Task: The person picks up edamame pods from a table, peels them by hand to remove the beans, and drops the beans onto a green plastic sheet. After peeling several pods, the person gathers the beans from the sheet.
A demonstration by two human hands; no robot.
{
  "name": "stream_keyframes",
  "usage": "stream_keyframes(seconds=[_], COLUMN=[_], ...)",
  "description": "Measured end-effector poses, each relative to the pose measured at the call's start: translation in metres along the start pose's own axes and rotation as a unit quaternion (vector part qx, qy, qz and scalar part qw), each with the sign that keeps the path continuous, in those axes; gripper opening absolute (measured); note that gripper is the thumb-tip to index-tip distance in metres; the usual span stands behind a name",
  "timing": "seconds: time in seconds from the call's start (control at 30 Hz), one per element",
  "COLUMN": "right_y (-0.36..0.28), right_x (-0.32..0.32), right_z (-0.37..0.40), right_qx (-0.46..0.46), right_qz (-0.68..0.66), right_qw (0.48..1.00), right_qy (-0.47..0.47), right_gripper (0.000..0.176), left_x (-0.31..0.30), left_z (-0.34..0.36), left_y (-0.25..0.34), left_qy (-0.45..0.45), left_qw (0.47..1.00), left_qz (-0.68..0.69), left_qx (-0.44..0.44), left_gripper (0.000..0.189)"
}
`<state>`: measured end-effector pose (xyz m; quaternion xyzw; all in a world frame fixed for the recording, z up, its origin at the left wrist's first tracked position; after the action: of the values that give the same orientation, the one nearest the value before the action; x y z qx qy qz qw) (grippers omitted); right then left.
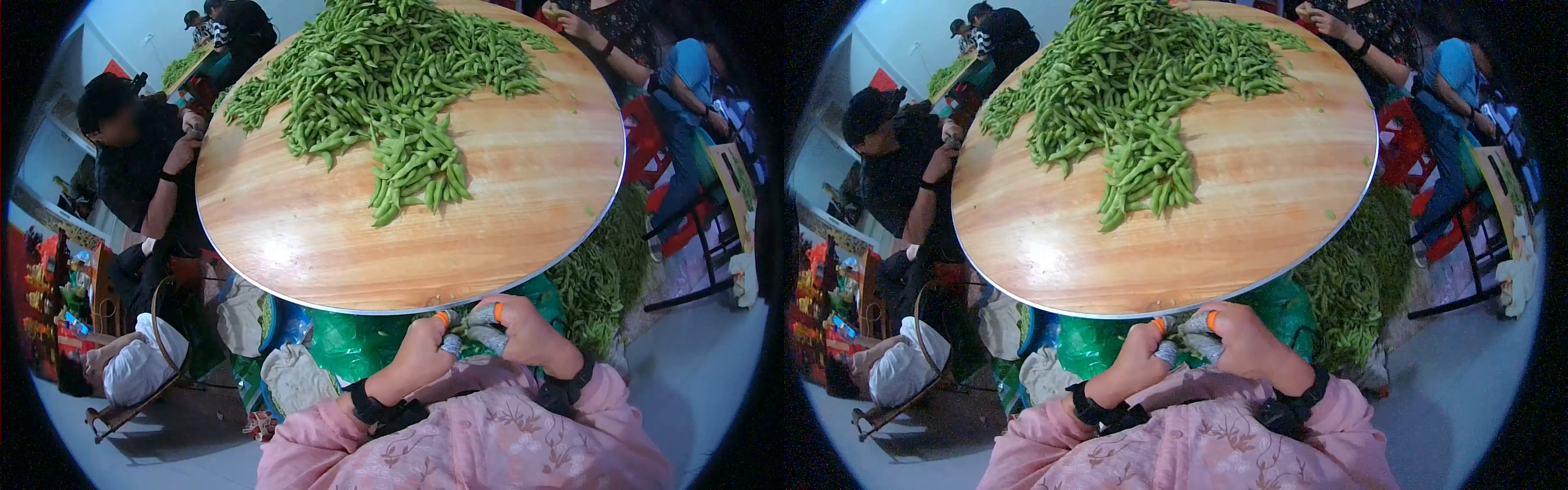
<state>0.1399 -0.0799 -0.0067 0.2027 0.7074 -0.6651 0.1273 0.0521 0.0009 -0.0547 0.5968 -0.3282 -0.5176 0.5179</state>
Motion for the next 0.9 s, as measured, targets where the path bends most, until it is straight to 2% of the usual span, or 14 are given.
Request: stream_keyframes(seconds=[0.07, 0.13, 0.2, 0.23, 0.33, 0.37, 0.43, 0.53, 0.57, 0.67, 0.73, 0.83, 0.87, 0.9], right_y=[0.005, 0.011, 0.030, 0.035, 0.039, 0.035, 0.027, 0.025, 0.019, 0.014, 0.005, 0.009, 0.010, 0.013], right_x=[-0.017, -0.050, -0.086, -0.100, -0.124, -0.123, -0.116, -0.093, -0.087, -0.065, -0.064, -0.063, -0.065, -0.066], right_z=[0.012, 0.031, 0.061, 0.077, 0.106, 0.106, 0.097, 0.073, 0.062, 0.035, 0.020, 0.030, 0.034, 0.040], right_qx=[0.037, 0.088, 0.198, 0.259, 0.250, 0.249, 0.233, 0.189, 0.151, 0.128, 0.119, 0.134, 0.126, 0.135], right_qz=[0.043, 0.081, 0.126, 0.129, 0.218, 0.219, 0.117, 0.022, 0.039, 0.013, 0.000, -0.016, -0.008, 0.025], right_qw=[0.996, 0.988, 0.958, 0.938, 0.893, 0.892, 0.913, 0.945, 0.956, 0.973, 0.976, 0.983, 0.988, 0.987], right_qy=[0.062, 0.098, 0.166, 0.193, 0.306, 0.307, 0.314, 0.264, 0.247, 0.194, 0.181, 0.125, 0.089, 0.081], right_gripper=[0.015, 0.017, 0.023, 0.026, 0.026, 0.026, 0.024, 0.022, 0.020, 0.018, 0.019, 0.020, 0.019, 0.016], left_x=[0.004, -0.011, -0.044, -0.062, -0.105, -0.112, -0.118, -0.119, -0.118, -0.106, -0.099, -0.116, -0.117, -0.119], left_z=[-0.001, -0.005, -0.010, -0.018, -0.048, -0.057, -0.076, -0.082, -0.080, -0.069, -0.056, -0.042, -0.038, -0.037], left_y=[0.017, 0.042, 0.066, 0.065, 0.066, 0.061, 0.036, 0.031, 0.031, 0.025, 0.039, 0.044, 0.050, 0.045], left_qy=[-0.109, -0.101, 0.029, 0.075, 0.153, 0.154, 0.072, 0.058, 0.057, 0.004, 0.018, 0.073, 0.106, 0.119], left_qw=[0.976, 0.965, 0.953, 0.938, 0.865, 0.865, 0.819, 0.815, 0.814, 0.814, 0.853, 0.905, 0.893, 0.907], left_qz=[-0.180, -0.242, -0.295, -0.335, -0.478, -0.478, -0.561, -0.567, -0.568, -0.574, -0.518, -0.414, -0.426, -0.398], left_qx=[-0.051, -0.027, 0.059, 0.040, -0.014, -0.013, -0.092, -0.103, -0.103, -0.094, 0.060, 0.069, 0.094, 0.070], left_gripper=[0.024, 0.019, 0.018, 0.019, 0.024, 0.024, 0.027, 0.025, 0.025, 0.024, 0.026, 0.023, 0.018, 0.018])
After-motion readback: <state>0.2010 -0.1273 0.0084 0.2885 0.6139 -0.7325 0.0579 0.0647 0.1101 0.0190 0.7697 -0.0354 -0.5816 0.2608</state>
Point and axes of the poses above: each hand's wrist, its own z-axis away from the middle knuckle, its own x-axis out of the palm, y = z × x, the point moved 7 cm from there along -z, towards the middle knuckle, and after that the axes turned 8 degrees about -y, right-handed, at the moved point
